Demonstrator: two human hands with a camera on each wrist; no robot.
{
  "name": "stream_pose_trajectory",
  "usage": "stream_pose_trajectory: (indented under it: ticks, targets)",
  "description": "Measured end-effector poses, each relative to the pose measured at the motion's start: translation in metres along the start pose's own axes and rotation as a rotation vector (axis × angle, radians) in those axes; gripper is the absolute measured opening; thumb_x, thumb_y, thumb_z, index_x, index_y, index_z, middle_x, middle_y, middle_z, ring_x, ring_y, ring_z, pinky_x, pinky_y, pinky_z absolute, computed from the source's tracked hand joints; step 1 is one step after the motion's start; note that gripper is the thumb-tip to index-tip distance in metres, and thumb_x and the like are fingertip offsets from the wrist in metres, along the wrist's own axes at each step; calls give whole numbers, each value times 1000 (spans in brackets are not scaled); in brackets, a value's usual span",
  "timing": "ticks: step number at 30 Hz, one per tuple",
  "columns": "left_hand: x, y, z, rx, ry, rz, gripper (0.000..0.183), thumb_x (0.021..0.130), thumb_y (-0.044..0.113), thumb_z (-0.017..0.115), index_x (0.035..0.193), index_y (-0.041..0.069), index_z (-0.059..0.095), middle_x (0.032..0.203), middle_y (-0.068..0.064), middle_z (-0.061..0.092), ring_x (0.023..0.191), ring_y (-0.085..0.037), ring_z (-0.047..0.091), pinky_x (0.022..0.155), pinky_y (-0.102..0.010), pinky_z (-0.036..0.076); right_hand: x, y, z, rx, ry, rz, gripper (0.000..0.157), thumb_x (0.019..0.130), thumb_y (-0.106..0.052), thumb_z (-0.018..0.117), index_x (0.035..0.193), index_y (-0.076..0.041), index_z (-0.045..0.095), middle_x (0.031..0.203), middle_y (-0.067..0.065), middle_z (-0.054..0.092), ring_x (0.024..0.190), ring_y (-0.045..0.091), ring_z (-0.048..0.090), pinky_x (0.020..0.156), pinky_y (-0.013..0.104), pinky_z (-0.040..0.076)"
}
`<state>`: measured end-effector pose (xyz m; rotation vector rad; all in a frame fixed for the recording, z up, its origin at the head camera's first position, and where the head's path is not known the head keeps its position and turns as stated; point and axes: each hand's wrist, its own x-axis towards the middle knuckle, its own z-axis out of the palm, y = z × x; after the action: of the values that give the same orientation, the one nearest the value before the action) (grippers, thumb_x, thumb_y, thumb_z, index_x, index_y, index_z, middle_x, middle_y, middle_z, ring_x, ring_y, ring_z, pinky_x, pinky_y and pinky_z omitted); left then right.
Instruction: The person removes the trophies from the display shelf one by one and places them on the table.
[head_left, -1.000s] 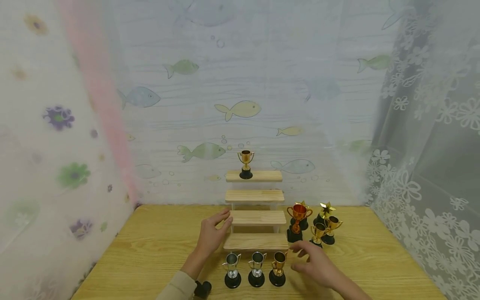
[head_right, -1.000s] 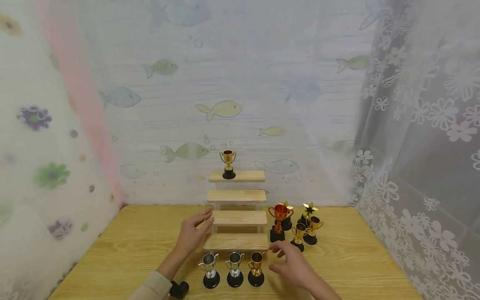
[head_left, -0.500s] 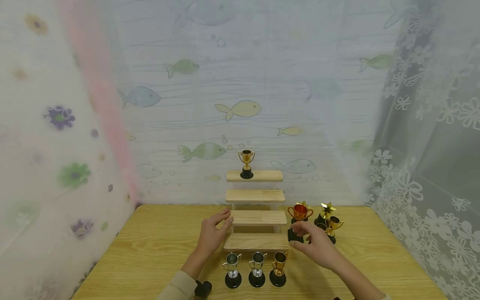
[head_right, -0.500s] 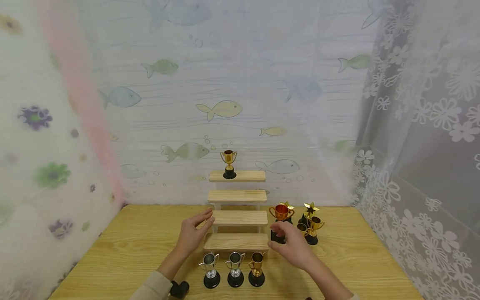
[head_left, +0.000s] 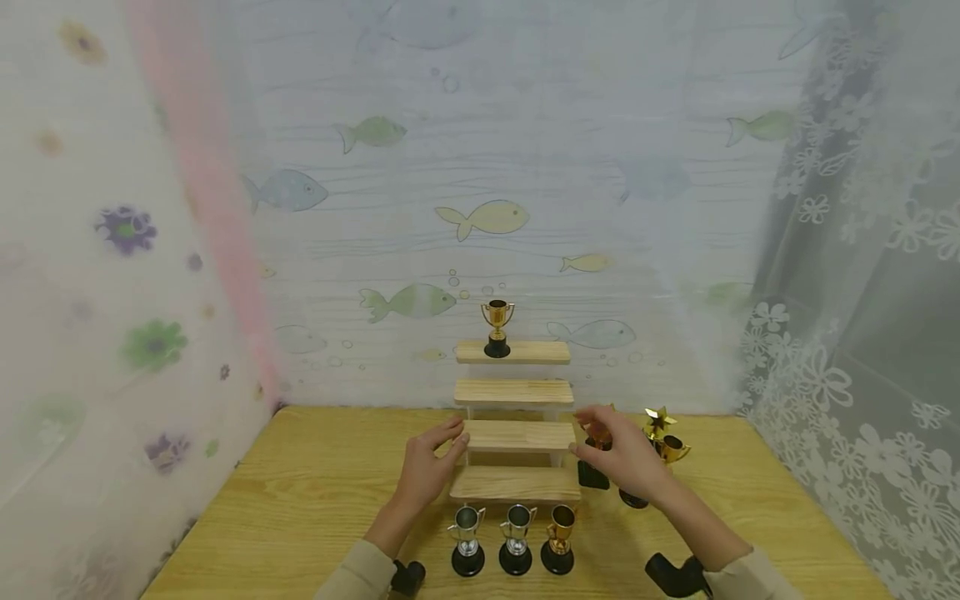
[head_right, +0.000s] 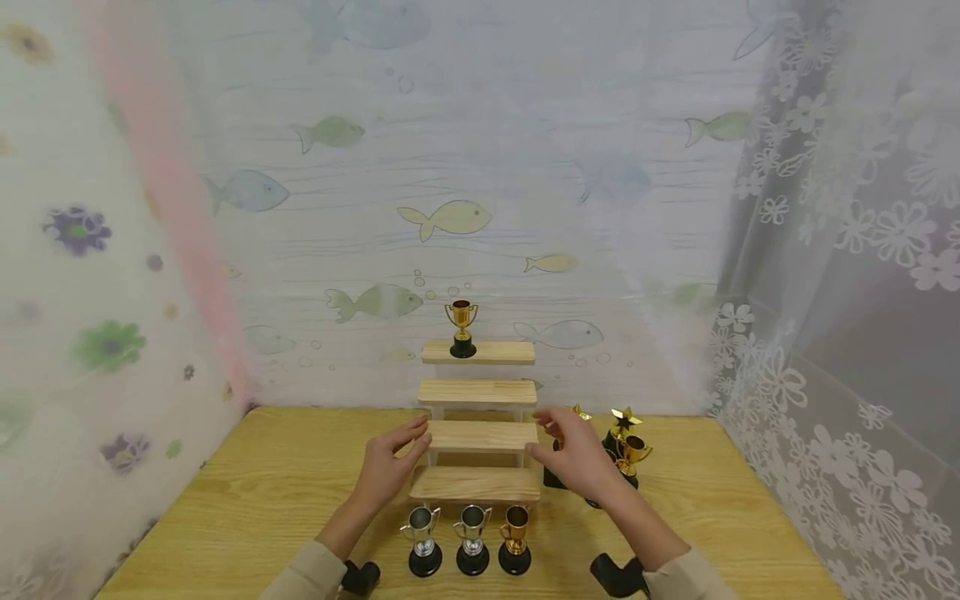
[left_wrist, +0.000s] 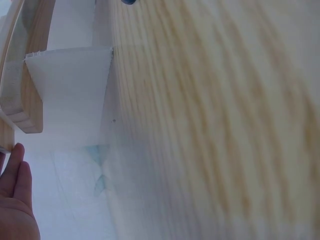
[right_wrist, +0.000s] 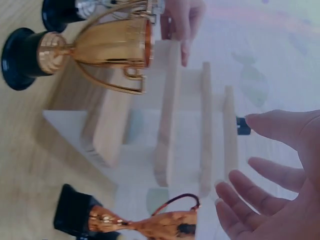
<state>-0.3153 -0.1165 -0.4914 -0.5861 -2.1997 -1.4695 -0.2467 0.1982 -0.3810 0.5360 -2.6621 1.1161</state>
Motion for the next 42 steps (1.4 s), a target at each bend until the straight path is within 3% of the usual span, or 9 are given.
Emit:
stream_pose_trajectory:
  ticks: [10,21,28,35,42]
  targets:
    - [-1,1,1,2,-1,26,33,101,22,69,124,-2,73,137,-21,63,130,-38,58,104,-50,50,29,-14,-3,24,22,-56,50,98,-19,71,140,2,55,134,22,58,117,40,57,96,57,50]
    - [-2,5,1,22,5,45,33,101,21,69,124,-3,72,136,-17,65,129,-36,60,102,-52,51,60,-18,3,60,21,-5,56,97,-21,71,144,0,51,138,22,56,124,40,55,104,55,47]
    - [-3,5,2,23,11,58,34,101,21,69,124,-4,72,135,-21,65,128,-37,60,101,-53,52,76,-24,6,86,7,23,58,98,-21,69,147,1,48,140,23,54,127,40,54,107,55,45]
    - [-2,5,1,34,14,51,34,100,21,69,124,-3,72,135,-14,66,127,-38,61,101,-52,52,93,-29,8,83,7,32,57,99,-23,67,147,1,48,142,25,53,129,42,53,107,56,45]
    - [0,0,-1,32,-10,14,36,101,27,68,125,0,72,138,-17,64,131,-33,59,103,-50,51,109,-33,14,85,13,52,60,99,-26,70,148,0,47,144,24,52,131,41,51,106,57,47]
